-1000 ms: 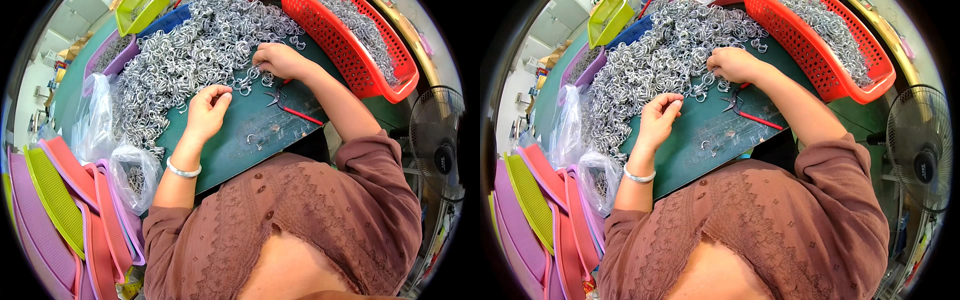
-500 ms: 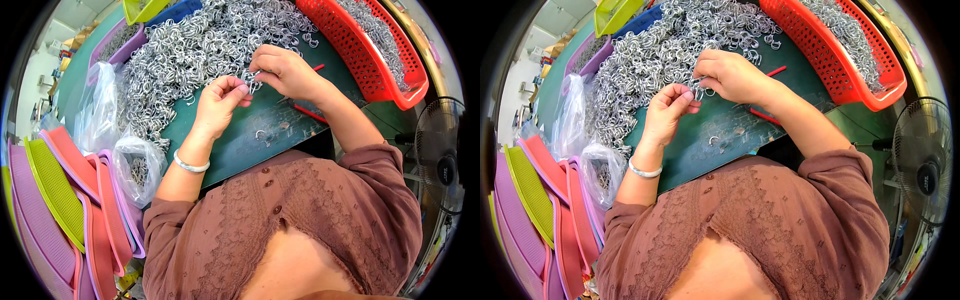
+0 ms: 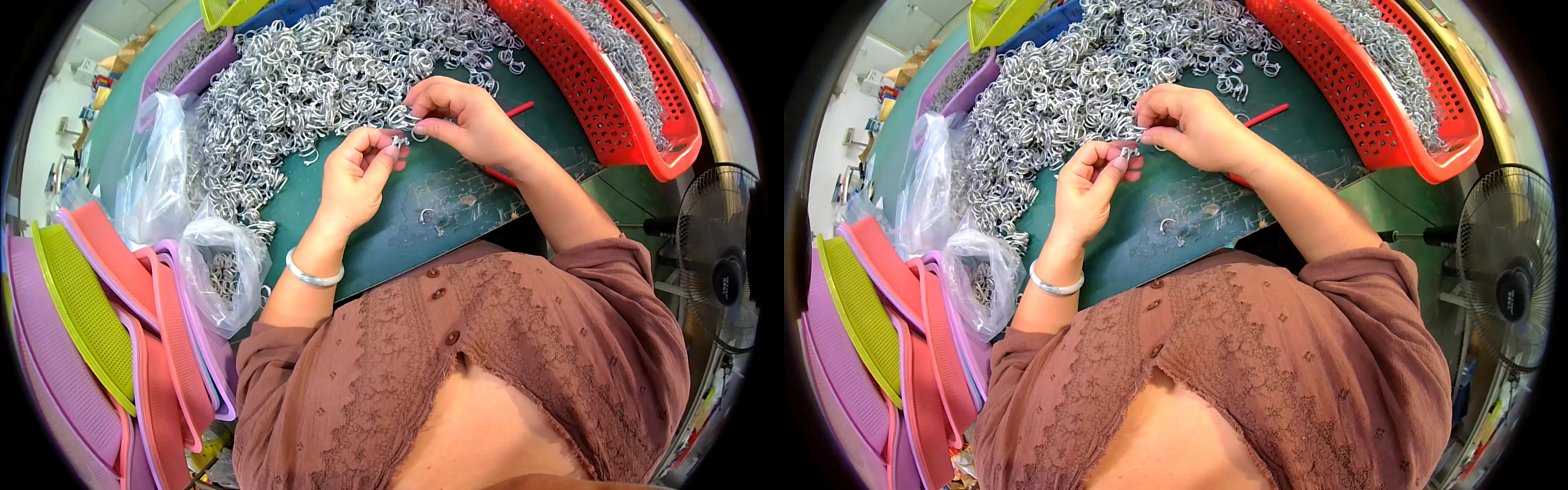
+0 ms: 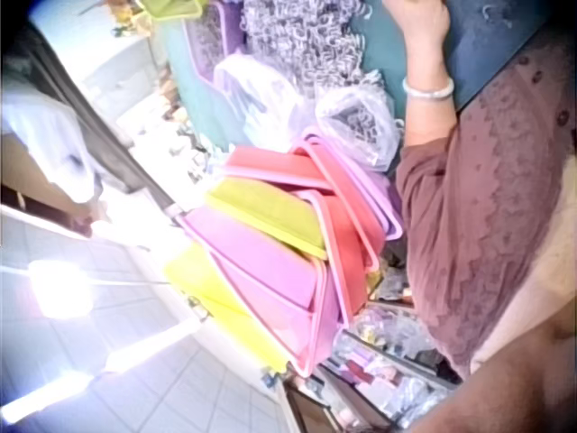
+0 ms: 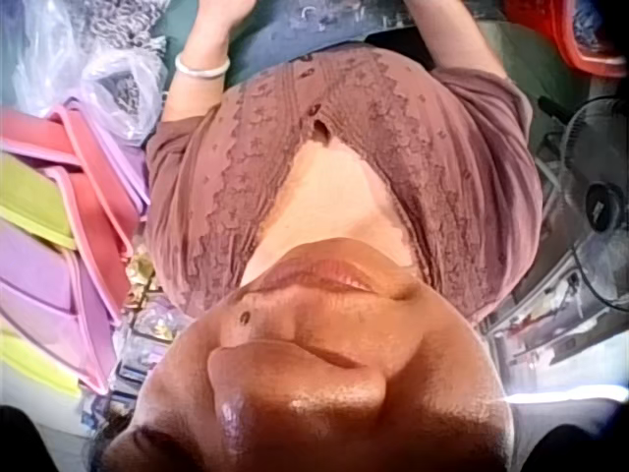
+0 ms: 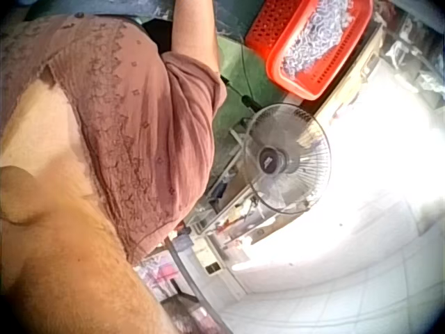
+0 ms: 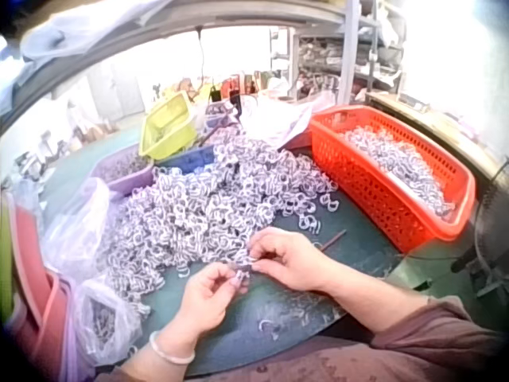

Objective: The person joins small metal links together by hand and with pliers on a workstation, occasionally placing assembled groups into a red basket.

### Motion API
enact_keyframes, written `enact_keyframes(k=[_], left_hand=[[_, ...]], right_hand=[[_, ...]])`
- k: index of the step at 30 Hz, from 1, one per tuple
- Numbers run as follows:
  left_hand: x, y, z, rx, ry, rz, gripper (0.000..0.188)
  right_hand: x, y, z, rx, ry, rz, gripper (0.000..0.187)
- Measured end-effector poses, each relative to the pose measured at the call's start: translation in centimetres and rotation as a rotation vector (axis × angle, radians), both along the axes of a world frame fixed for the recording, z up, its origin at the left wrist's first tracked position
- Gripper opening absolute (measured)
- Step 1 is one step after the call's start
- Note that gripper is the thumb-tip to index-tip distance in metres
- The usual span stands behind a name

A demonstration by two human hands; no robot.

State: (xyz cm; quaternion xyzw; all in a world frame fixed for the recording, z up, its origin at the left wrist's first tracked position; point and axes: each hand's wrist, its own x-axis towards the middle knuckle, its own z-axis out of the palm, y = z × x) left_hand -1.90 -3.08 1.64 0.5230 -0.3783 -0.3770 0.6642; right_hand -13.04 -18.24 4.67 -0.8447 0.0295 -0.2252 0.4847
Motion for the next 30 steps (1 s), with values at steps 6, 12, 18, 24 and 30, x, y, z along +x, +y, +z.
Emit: enact_keyframes(k=[6, 12, 18, 24, 30], left_hand=[[0.4, 0.2, 0.2, -0.06, 0.052, 0.061, 0.007], [1.0, 0.2, 0.5, -0.058, 0.506, 0.056, 0.007], [0.7, 0.1, 0.4, -0.061, 0.503, 0.061, 0.016], [0.9, 0.3, 0.3, -0.094, 0.458, 0.015, 0.018], [0.7, 0.3, 1.0, -0.012, 0.39, 0.033, 0.019]], right_hand=[[0.1, 0.3, -0.3, 0.415, 0.035, 0.015, 0.008], [0.1, 0.7, -1.1, 0.614, -0.003, 0.053, 0.012], [0.3, 1.0, -1.6, 0.593, -0.045, 0.128, 0.009], [0.3, 1.3, -1.4, 0.599, -0.028, 0.139, 0.008], [0.3, 1.4, -1.5, 0.603, 0.002, 0.124, 0.008]])
